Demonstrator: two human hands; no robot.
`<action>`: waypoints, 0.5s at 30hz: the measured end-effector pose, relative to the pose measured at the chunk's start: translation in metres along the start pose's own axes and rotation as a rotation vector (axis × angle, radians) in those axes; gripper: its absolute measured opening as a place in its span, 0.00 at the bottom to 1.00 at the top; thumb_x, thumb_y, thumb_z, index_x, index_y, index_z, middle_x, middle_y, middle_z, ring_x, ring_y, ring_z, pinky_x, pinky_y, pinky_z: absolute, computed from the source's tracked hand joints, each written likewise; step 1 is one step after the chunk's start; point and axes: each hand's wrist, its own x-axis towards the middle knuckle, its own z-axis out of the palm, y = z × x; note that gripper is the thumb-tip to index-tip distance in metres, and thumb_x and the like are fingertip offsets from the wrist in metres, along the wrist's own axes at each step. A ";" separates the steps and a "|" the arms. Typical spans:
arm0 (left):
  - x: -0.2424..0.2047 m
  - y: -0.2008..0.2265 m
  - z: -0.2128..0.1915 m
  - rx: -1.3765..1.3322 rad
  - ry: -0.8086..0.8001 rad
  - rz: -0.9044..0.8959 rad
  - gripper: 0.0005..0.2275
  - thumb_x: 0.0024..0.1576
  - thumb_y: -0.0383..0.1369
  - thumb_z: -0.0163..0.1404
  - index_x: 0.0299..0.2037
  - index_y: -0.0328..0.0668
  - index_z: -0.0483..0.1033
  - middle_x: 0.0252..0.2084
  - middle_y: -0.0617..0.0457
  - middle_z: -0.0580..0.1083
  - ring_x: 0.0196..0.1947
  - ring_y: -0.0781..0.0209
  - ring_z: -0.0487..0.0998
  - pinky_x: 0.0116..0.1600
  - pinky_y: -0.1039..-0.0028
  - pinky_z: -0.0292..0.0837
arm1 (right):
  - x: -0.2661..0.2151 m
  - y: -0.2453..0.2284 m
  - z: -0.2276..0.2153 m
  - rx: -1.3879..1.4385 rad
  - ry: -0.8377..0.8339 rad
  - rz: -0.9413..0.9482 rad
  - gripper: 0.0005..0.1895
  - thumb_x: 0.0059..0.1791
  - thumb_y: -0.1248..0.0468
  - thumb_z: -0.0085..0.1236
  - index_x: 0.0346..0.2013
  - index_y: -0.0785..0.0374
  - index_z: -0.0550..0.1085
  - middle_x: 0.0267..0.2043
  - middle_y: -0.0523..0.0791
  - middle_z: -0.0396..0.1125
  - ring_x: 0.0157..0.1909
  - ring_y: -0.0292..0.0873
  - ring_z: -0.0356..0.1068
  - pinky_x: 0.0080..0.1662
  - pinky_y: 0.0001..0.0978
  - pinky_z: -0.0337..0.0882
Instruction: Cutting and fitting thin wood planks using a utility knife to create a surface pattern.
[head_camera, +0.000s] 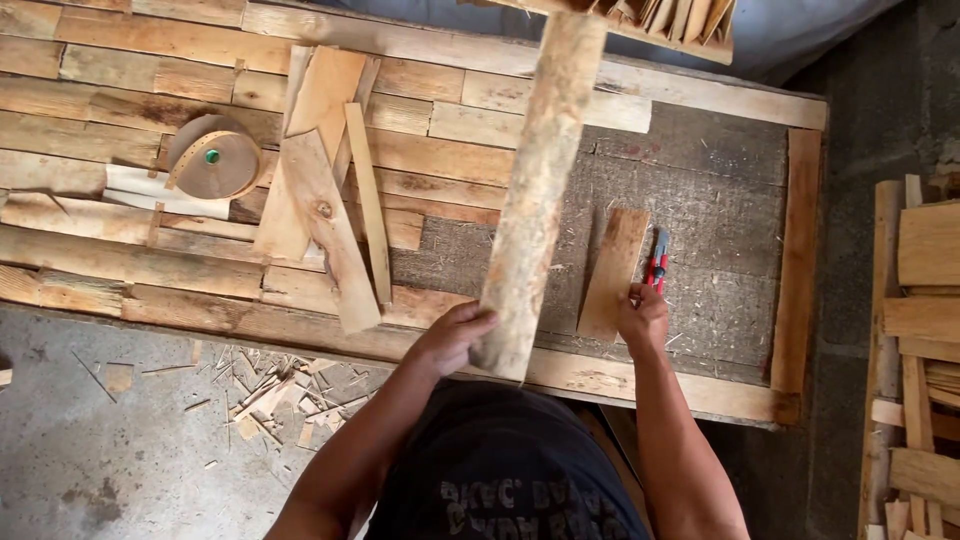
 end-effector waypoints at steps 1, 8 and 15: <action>0.020 -0.019 -0.008 0.001 0.000 0.000 0.05 0.63 0.32 0.51 0.37 0.44 0.78 0.28 0.55 0.77 0.24 0.64 0.77 0.30 0.69 0.78 | 0.000 -0.002 -0.006 0.000 0.000 0.000 0.14 0.50 0.61 0.61 0.47 0.66 0.78 0.39 0.47 0.76 0.38 0.44 0.75 0.42 0.40 0.74; 0.103 -0.088 -0.021 0.136 0.069 0.003 0.05 0.61 0.31 0.56 0.45 0.45 0.82 0.44 0.60 0.79 0.48 0.69 0.74 0.59 0.74 0.66 | 0.017 0.031 -0.017 -0.333 0.142 -0.018 0.16 0.47 0.58 0.63 0.46 0.63 0.80 0.56 0.56 0.64 0.52 0.55 0.69 0.54 0.46 0.71; 0.139 -0.127 -0.029 0.159 0.146 -0.067 0.08 0.61 0.32 0.57 0.48 0.44 0.81 0.46 0.59 0.79 0.49 0.69 0.74 0.60 0.74 0.65 | 0.029 0.020 -0.043 -0.366 0.010 0.201 0.17 0.49 0.55 0.58 0.47 0.62 0.80 0.56 0.55 0.68 0.57 0.55 0.70 0.60 0.48 0.72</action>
